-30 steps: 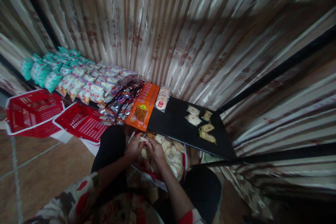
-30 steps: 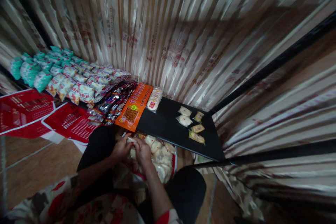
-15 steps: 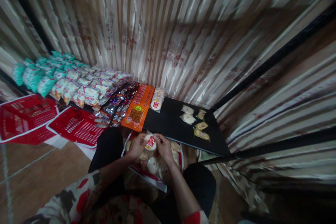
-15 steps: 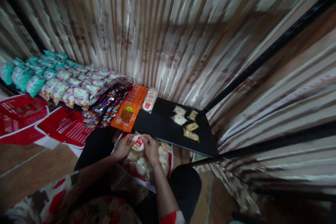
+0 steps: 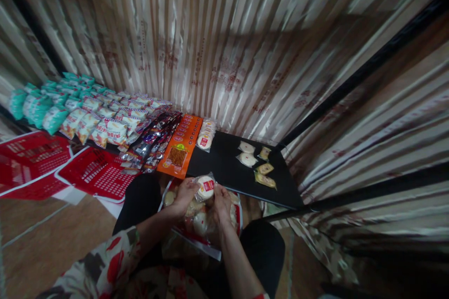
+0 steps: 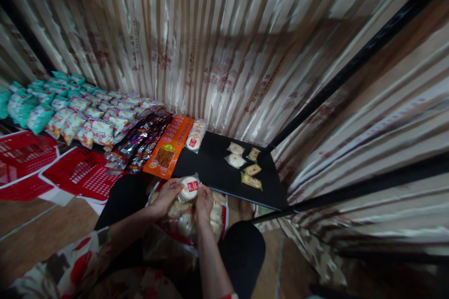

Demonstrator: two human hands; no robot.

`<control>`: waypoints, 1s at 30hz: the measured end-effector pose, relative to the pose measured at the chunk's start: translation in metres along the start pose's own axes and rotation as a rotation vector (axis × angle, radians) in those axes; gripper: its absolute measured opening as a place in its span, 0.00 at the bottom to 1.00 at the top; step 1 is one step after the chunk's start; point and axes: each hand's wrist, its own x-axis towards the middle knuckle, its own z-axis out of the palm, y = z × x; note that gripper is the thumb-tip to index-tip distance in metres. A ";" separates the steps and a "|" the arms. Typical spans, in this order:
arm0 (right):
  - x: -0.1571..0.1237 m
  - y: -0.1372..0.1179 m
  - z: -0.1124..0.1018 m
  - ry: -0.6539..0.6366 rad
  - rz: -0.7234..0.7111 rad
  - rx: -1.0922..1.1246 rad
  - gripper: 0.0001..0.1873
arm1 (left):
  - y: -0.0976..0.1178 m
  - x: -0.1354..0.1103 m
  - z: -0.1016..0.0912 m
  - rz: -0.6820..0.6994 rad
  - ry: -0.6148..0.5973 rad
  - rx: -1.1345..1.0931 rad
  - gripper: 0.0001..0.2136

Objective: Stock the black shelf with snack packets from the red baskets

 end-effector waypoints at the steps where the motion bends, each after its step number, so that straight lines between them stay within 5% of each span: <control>1: -0.001 0.001 0.001 0.018 0.011 0.036 0.19 | 0.000 0.000 0.003 -0.006 0.004 -0.020 0.14; 14: -0.016 0.021 0.015 0.079 0.179 0.372 0.21 | 0.003 0.001 0.021 -0.001 0.077 -0.073 0.07; 20: -0.006 0.022 0.011 0.073 0.120 0.080 0.36 | 0.014 0.016 0.018 0.051 0.041 0.052 0.08; 30: 0.037 -0.014 0.003 -0.079 -0.136 -0.311 0.24 | 0.041 0.054 0.016 0.189 -0.113 0.393 0.11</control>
